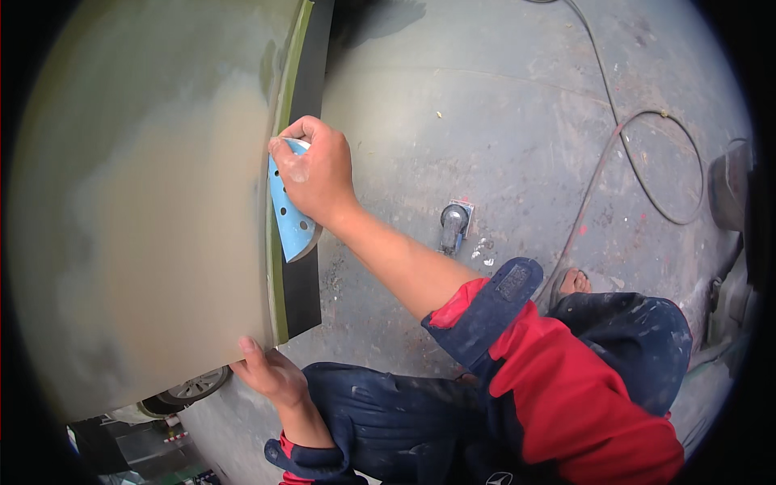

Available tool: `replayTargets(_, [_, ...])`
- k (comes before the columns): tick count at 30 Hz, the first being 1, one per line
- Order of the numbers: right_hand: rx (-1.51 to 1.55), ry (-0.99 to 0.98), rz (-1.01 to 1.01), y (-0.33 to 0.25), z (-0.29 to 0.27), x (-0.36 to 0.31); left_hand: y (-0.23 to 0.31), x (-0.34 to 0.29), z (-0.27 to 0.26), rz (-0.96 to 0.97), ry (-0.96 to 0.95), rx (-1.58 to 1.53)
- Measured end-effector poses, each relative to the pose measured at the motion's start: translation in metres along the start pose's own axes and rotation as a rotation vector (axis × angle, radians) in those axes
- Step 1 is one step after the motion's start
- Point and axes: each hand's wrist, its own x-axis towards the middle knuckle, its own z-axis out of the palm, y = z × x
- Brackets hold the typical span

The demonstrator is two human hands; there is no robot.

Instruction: Sand a car door using a pneumatic sander and sandpaper to prepare it for painting.

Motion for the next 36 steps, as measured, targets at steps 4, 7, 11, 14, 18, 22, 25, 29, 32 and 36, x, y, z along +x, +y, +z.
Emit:
replayTargets(4, [0.087,-0.025,0.081,-0.005,0.007,-0.042,0.000,-0.001,-0.005,0.027,0.009,0.038])
replayTargets(7, [0.060,0.000,-0.002,-0.002,0.003,-0.035,0.004,-0.007,0.001,0.029,0.016,0.037])
replayTargets(11, [0.051,-0.035,0.009,-0.007,-0.009,0.026,0.005,-0.015,0.007,0.067,0.039,0.038])
replayTargets(14, [0.087,-0.044,0.004,-0.007,-0.005,-0.002,0.008,-0.022,0.000,0.045,0.021,0.060])
replayTargets(18, [0.096,-0.009,-0.029,-0.017,-0.005,-0.028,0.014,-0.031,0.007,0.021,0.053,0.028])
replayTargets(22, [0.074,-0.006,-0.005,-0.025,-0.014,0.023,0.014,-0.040,0.009,0.073,0.082,0.067])
replayTargets(25, [0.093,0.014,-0.021,-0.027,-0.008,-0.007,0.017,-0.046,0.019,0.089,0.132,0.070])
replayTargets(29, [0.143,0.026,-0.043,-0.025,-0.005,-0.027,0.017,-0.054,0.030,0.107,0.196,0.029])
replayTargets(32, [0.118,0.012,-0.050,-0.028,-0.009,0.015,0.010,-0.061,0.031,0.165,0.255,0.137])
replayTargets(36, [0.126,-0.018,-0.042,-0.036,-0.009,0.017,0.009,-0.066,0.030,0.210,0.301,0.175])
